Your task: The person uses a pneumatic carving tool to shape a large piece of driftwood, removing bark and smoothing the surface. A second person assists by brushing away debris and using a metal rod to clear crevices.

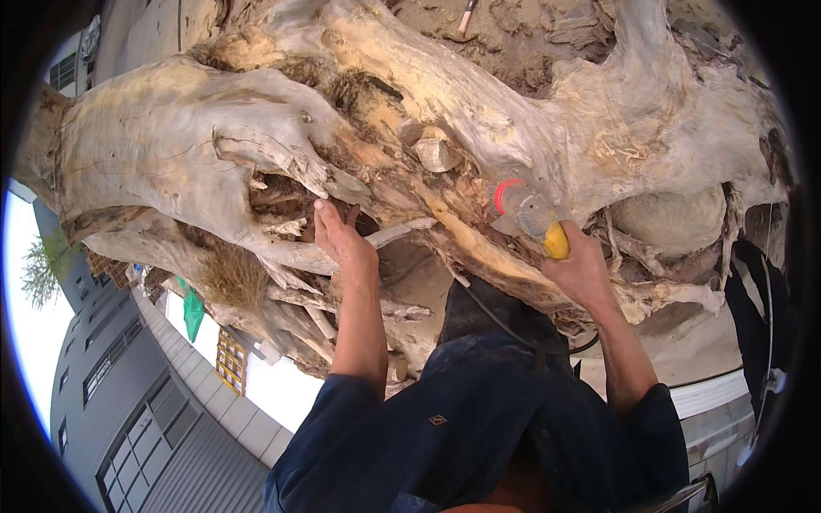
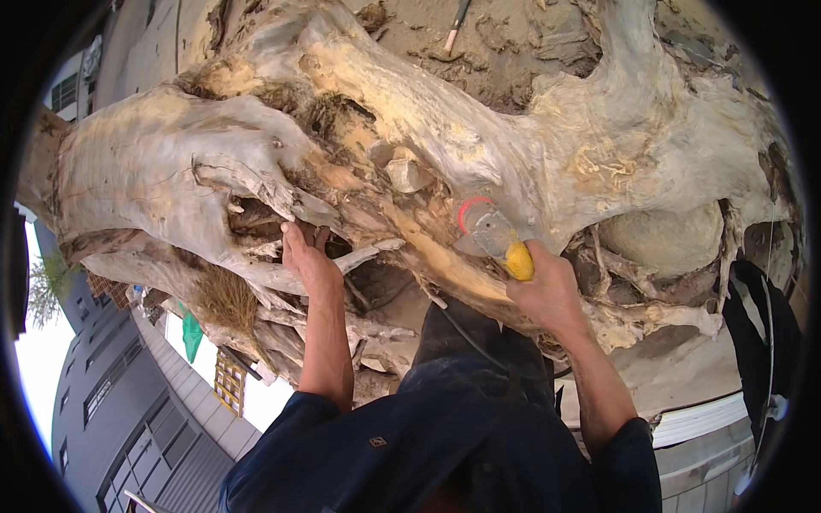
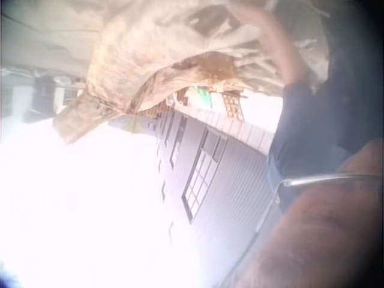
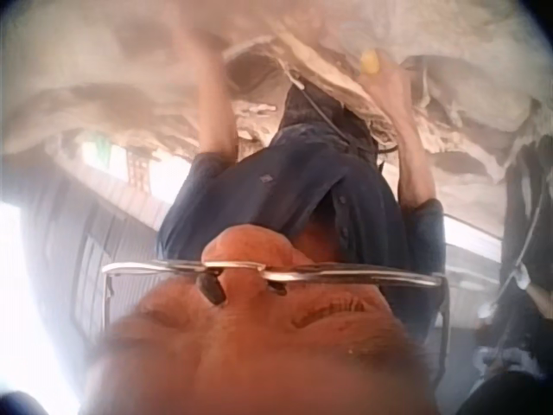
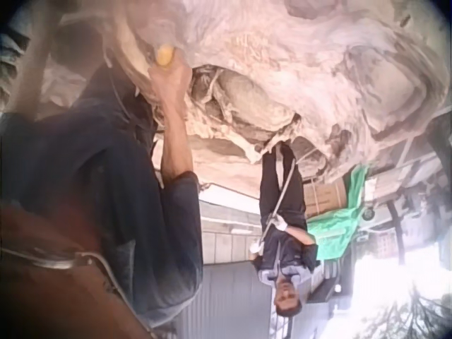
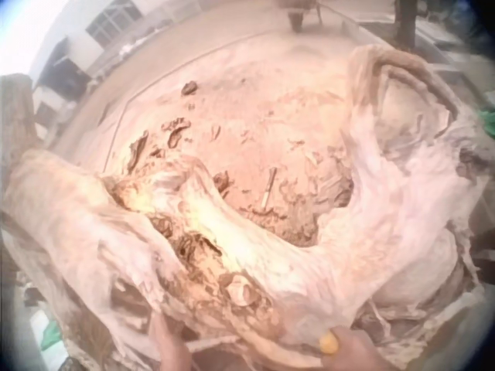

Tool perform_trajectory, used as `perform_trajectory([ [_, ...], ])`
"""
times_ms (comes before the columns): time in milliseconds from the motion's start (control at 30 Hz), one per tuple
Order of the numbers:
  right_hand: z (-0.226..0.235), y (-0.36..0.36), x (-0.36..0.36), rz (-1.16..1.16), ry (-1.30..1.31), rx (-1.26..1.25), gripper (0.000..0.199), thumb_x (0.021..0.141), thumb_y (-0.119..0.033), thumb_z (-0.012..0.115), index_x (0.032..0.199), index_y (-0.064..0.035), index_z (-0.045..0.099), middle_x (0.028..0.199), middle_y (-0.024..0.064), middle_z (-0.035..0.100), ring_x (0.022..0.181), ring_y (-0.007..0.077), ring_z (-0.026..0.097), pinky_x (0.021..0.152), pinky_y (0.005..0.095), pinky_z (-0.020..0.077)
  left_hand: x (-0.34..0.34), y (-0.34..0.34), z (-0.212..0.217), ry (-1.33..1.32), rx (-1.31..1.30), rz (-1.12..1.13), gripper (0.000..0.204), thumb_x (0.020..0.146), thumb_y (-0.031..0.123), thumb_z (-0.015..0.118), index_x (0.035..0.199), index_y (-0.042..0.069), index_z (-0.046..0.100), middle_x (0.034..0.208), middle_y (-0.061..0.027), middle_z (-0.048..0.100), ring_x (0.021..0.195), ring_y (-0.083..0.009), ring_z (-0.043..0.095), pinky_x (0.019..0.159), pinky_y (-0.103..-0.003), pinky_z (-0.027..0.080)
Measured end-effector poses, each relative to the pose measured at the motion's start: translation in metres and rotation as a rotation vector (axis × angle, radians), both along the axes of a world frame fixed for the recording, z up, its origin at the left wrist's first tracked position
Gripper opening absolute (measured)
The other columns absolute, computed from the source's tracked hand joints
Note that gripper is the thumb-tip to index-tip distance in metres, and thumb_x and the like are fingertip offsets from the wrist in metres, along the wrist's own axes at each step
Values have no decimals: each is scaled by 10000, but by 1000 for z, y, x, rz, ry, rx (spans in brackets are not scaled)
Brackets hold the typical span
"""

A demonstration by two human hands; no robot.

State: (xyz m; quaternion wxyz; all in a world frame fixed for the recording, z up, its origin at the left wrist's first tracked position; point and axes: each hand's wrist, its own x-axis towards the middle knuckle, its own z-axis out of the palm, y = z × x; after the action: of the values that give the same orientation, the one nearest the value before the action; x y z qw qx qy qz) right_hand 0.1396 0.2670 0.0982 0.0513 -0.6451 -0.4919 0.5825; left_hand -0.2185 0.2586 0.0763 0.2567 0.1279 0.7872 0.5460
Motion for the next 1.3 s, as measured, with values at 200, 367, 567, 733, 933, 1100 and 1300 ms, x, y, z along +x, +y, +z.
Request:
perform_trajectory([
  [200,-13,5,-8,53,56,-21,375,759,-94,712,1113,-2,629,955,301,691,937,482,684,774,483,537,39,-78,6,101,-212,-245,341,1088,154,569,1373,-32,552,1223,-119,662,1098,-188,656,919,-301,525],
  [367,-27,1,-16,190,74,129,461,761,-121,727,1197,-15,618,939,296,699,924,485,685,797,510,546,43,-98,-4,228,-272,-484,295,1078,109,589,1339,-29,586,1203,-92,672,1057,-154,658,891,-282,514],
  [567,-24,14,-58,344,55,68,523,743,-124,745,1229,2,599,905,295,698,904,491,685,773,529,536,91,-111,26,-546,-542,-775,497,1102,350,565,1397,-50,547,1306,-145,656,1191,-225,651,1001,-344,513],
  [733,-29,57,-92,458,17,172,504,719,-137,761,1176,5,605,843,276,693,849,496,678,734,551,522,153,-80,11,-940,-137,-627,809,1039,537,603,1556,-36,359,1487,-155,514,1357,-247,521,1117,-385,436],
  [933,-33,92,-127,486,41,221,324,738,-164,736,962,12,581,808,290,684,796,498,680,719,563,525,161,-27,-9,-1071,183,-265,953,897,570,779,1542,36,323,1537,-130,445,1447,-277,434,1218,-498,331],
  [1100,-47,99,-137,440,84,203,422,724,-185,765,1054,35,622,840,279,686,800,427,696,696,484,539,150,4,-9,-1057,202,-138,949,907,470,807,1572,63,266,1504,-113,448,1407,-256,457,1187,-448,366],
  [1300,-57,91,-146,255,238,-109,397,745,-186,727,1066,37,657,837,133,699,780,198,651,701,373,527,135,4,-4,-901,128,-213,1090,871,442,852,1618,41,167,1534,-160,404,1409,-297,458,1164,-459,408],
])
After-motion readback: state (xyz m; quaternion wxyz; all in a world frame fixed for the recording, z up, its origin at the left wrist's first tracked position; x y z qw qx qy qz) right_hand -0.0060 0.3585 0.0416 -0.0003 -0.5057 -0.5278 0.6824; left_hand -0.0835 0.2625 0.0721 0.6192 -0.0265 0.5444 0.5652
